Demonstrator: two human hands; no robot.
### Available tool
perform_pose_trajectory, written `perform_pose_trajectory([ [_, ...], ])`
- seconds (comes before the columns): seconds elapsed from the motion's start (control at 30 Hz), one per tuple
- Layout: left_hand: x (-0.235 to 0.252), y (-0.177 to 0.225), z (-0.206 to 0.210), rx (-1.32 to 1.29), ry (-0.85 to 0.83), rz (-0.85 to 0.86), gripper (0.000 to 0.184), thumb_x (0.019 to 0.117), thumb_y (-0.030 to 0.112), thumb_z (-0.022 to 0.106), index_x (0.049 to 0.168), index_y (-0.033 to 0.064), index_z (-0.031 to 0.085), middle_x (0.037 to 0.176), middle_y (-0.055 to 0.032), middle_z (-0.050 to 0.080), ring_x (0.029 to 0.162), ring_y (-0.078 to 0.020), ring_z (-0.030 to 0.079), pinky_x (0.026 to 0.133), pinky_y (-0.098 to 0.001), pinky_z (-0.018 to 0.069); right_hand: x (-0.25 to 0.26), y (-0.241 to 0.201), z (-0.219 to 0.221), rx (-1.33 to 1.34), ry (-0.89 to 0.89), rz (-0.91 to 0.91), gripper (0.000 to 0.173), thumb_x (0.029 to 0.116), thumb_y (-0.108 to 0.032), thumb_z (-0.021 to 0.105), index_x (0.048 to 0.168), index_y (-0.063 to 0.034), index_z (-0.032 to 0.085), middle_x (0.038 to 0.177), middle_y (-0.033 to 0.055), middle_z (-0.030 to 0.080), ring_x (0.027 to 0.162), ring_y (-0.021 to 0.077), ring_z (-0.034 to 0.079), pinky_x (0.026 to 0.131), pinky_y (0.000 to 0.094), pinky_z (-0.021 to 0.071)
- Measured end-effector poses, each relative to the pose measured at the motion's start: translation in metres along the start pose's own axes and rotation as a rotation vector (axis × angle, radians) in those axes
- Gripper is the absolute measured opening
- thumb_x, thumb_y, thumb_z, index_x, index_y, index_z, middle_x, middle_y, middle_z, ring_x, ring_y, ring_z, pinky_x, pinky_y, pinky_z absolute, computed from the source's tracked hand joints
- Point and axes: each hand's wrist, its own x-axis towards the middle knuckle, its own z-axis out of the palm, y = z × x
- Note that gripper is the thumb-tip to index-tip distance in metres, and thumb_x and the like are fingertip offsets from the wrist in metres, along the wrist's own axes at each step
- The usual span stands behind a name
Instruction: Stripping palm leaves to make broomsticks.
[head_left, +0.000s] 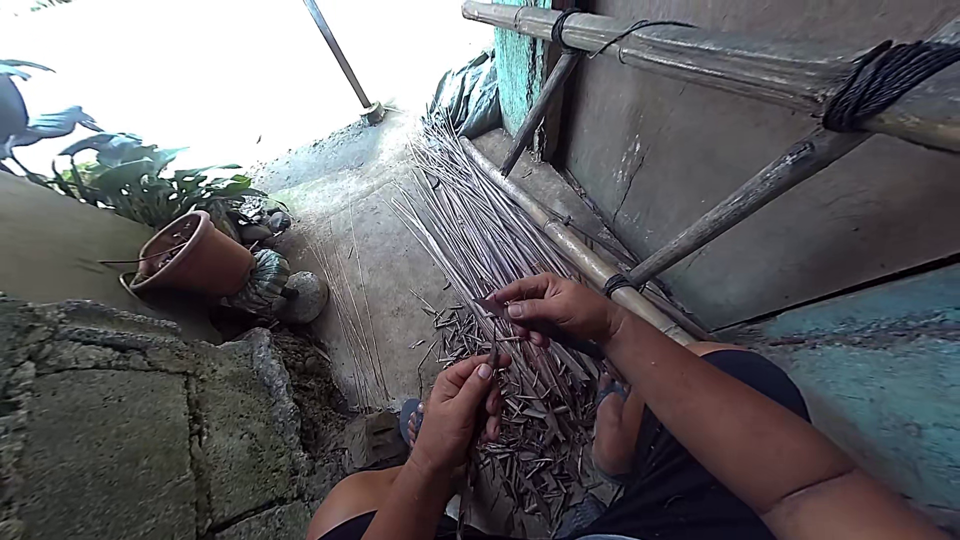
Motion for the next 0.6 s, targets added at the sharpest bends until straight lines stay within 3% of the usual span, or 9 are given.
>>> perform_pose_trajectory([
  [0.3, 0.001, 0.003, 0.000, 0.007, 0.001, -0.001, 0.035, 0.1090, 0.022, 0.048, 0.128, -0.0030, 0.064, 0.063, -0.0024, 0.056, 0.046, -0.0086, 0.055, 0.043, -0.0227, 0.0504, 0.003, 0.000, -0.002, 0.015, 0.034, -0.007, 0.030, 0.1039, -0.013, 0.054, 0.129, -0.0030, 0.067, 0.079, 0.0044, 0.068, 0.059, 0.0079, 0.062, 0.054, 0.0217, 0.0540],
  [0.5, 0.000, 0.002, 0.000, 0.003, -0.012, -0.006, 0.034, 0.1087, 0.021, 0.048, 0.126, -0.0028, 0.065, 0.063, -0.0024, 0.057, 0.046, -0.0090, 0.056, 0.043, -0.0229, 0.0509, 0.006, -0.004, -0.008, 0.119, 0.289, -0.019, 0.032, 0.1064, -0.009, 0.049, 0.135, -0.0044, 0.062, 0.079, 0.0064, 0.067, 0.056, 0.0081, 0.061, 0.053, 0.0209, 0.0544],
  [0.6, 0.000, 0.000, -0.002, 0.014, -0.010, -0.007, 0.035, 0.1091, 0.021, 0.046, 0.126, -0.0033, 0.064, 0.064, -0.0036, 0.059, 0.046, -0.0097, 0.056, 0.043, -0.0232, 0.0513, 0.002, -0.006, -0.009, 0.105, 0.189, 0.029, 0.036, 0.1051, -0.012, 0.049, 0.139, -0.0065, 0.058, 0.079, 0.0056, 0.065, 0.057, 0.0086, 0.061, 0.053, 0.0218, 0.0546],
])
